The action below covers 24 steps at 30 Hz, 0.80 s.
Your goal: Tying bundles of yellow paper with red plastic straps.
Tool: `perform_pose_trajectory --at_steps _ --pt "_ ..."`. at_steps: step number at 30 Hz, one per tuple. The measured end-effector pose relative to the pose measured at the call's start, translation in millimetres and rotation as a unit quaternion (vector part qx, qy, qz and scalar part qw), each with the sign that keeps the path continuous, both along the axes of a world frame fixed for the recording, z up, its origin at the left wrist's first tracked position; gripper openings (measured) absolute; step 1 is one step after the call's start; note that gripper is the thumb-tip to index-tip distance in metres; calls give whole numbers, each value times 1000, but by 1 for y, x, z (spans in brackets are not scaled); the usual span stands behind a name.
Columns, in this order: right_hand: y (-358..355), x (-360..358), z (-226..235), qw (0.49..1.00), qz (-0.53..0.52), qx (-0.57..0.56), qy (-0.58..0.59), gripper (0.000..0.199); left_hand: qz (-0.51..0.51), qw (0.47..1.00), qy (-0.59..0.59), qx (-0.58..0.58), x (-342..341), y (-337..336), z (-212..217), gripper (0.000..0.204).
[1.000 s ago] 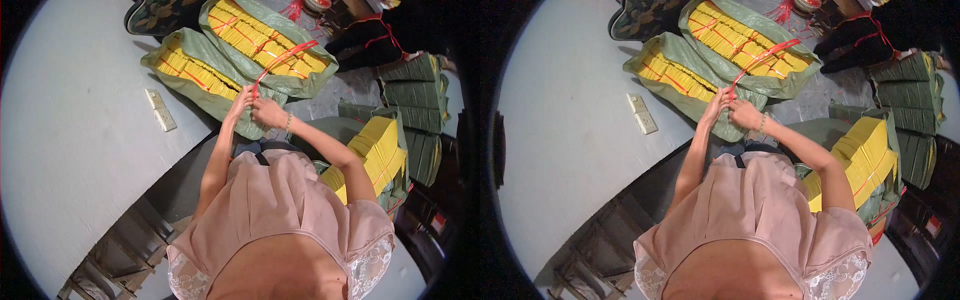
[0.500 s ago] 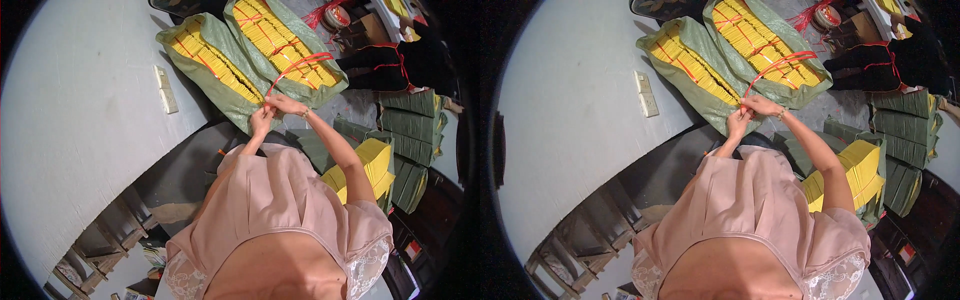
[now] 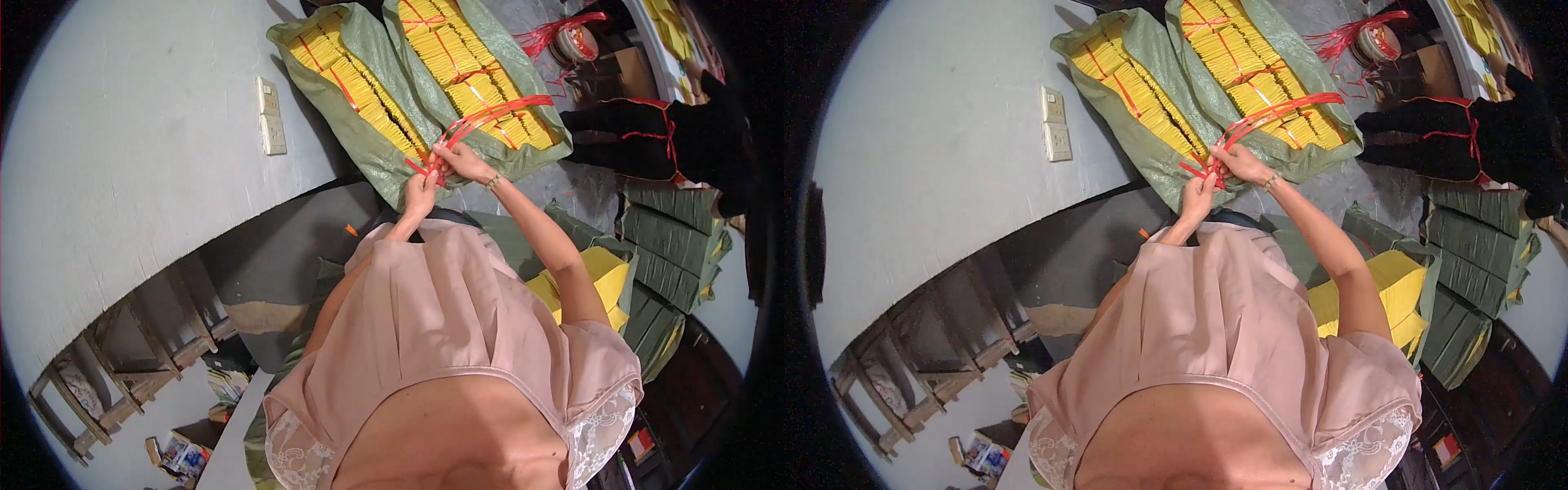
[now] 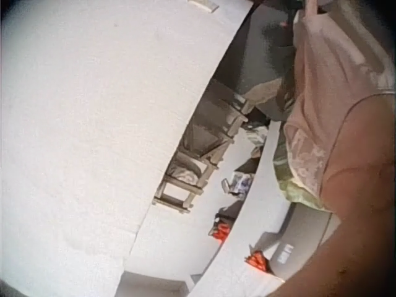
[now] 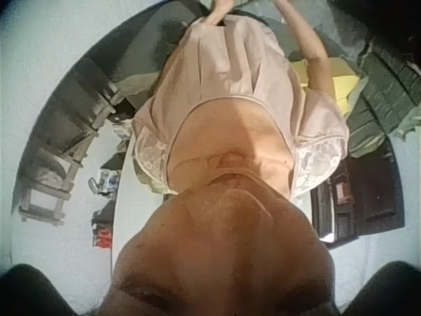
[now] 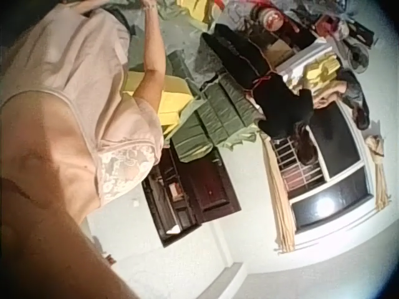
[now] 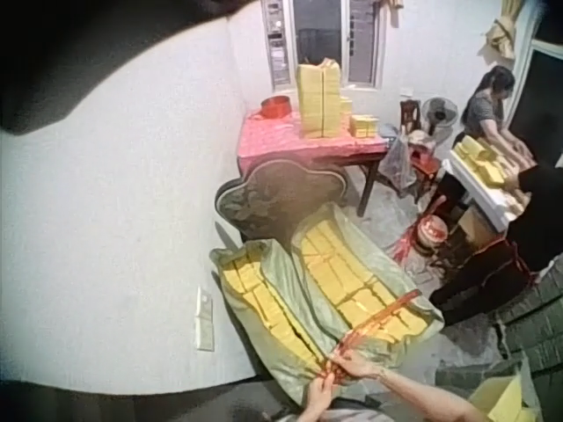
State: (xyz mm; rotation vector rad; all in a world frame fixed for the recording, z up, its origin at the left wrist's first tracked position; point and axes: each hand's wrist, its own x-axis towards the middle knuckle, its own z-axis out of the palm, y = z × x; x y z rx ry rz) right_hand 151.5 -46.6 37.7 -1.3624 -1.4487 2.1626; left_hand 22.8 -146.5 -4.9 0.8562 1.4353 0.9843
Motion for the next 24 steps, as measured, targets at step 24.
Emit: perform_pose_trajectory --at_steps 24 --pt "13 -2 44 985 22 171 -23 34 181 963 -187 -69 21 23 19 28"
